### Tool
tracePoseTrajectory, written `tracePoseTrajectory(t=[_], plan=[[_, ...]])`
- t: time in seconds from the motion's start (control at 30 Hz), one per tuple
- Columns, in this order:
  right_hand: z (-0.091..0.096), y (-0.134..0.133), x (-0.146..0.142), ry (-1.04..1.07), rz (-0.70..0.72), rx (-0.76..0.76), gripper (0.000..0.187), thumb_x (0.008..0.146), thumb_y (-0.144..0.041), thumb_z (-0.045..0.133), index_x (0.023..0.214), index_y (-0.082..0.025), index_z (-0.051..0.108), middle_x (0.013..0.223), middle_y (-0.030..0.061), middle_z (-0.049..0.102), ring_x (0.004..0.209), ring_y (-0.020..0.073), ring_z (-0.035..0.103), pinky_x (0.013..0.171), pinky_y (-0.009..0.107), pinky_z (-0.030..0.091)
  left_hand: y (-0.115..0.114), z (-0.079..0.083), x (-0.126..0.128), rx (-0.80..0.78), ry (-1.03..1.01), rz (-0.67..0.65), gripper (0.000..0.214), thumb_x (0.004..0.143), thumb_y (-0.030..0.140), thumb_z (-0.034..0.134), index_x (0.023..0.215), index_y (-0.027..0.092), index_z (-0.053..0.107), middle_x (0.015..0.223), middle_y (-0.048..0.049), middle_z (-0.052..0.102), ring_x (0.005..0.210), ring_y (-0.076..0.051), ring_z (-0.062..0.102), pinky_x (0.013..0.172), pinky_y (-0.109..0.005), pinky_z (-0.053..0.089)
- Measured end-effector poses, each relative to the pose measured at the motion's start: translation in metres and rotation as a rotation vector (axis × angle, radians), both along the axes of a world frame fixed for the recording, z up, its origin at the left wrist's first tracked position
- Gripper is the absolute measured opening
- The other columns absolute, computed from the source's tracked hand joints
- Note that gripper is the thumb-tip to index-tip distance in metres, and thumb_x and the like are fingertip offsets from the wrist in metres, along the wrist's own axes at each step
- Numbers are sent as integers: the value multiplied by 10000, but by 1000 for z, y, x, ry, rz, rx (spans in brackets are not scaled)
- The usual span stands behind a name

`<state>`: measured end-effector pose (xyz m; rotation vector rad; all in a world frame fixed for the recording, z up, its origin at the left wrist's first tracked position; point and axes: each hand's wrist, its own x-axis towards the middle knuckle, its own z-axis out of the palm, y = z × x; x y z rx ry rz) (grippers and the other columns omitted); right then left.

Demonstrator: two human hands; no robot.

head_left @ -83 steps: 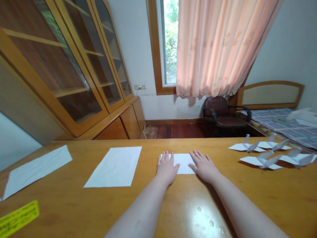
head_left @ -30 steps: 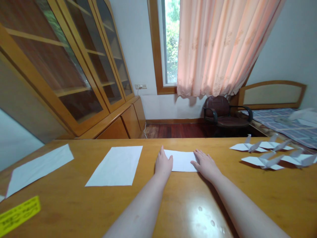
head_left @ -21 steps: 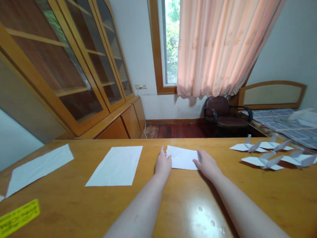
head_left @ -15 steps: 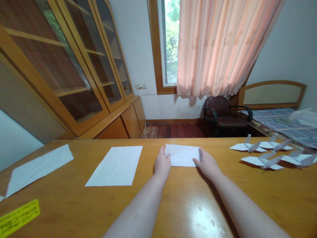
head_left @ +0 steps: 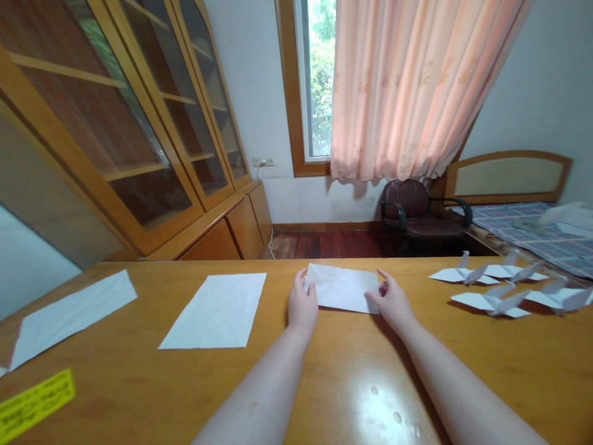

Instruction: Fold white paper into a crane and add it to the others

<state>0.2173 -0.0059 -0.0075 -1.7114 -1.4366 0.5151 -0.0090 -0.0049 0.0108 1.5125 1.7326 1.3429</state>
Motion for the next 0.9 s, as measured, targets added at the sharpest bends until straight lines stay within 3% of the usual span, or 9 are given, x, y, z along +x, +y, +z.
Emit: tracePoseTrajectory(t=[0.13,0.27,0.4,0.53,0.7,0.8,0.9], plan=[[1,-2,0,90,81,-41,409,703,-408,591,1017,-150,641,803,53,679,675,189,603,615,285,457,-1,1,0,13,9,68,425,847,238,496,1267,210,438,1069,-95,649,1010,-203,609,848,-302,465],[1,-5,-2,204,145,-59,343,694,-418,604,906,-157,673,770,58,699,661,199,620,574,275,454,-3,6,-1,16,36,144,459,857,266,492,1302,198,405,1084,-113,630,1035,-208,598,857,-304,459],[4,-7,-3,220,115,-90,301,709,-418,586,829,-158,680,609,28,664,556,185,606,528,270,443,-5,10,-1,34,-2,122,457,869,266,473,1309,188,379,1057,-103,626,973,-186,616,838,-290,466],[6,-5,0,215,46,29,284,691,-375,584,843,-154,677,798,70,711,771,229,648,710,325,482,-8,8,1,104,-129,-43,510,874,258,456,1348,181,286,1004,-69,638,908,-155,628,806,-269,479],[-2,3,7,317,-13,123,359,754,-393,500,965,-137,636,922,100,701,855,244,639,769,358,483,-13,7,6,191,-97,-274,658,821,216,527,1395,180,206,1037,-63,642,986,-145,606,914,-283,443],[-8,5,11,328,-78,136,357,756,-394,492,955,-134,635,887,108,702,838,248,637,730,348,493,-15,8,7,204,14,-411,585,794,212,568,1340,195,357,1058,-57,652,1023,-155,592,976,-311,412],[-11,7,12,364,-117,135,339,743,-389,501,918,-131,634,821,95,700,800,242,635,683,332,499,-15,8,6,220,137,-557,356,780,192,584,1136,207,587,1098,-58,656,1052,-176,584,984,-330,416]])
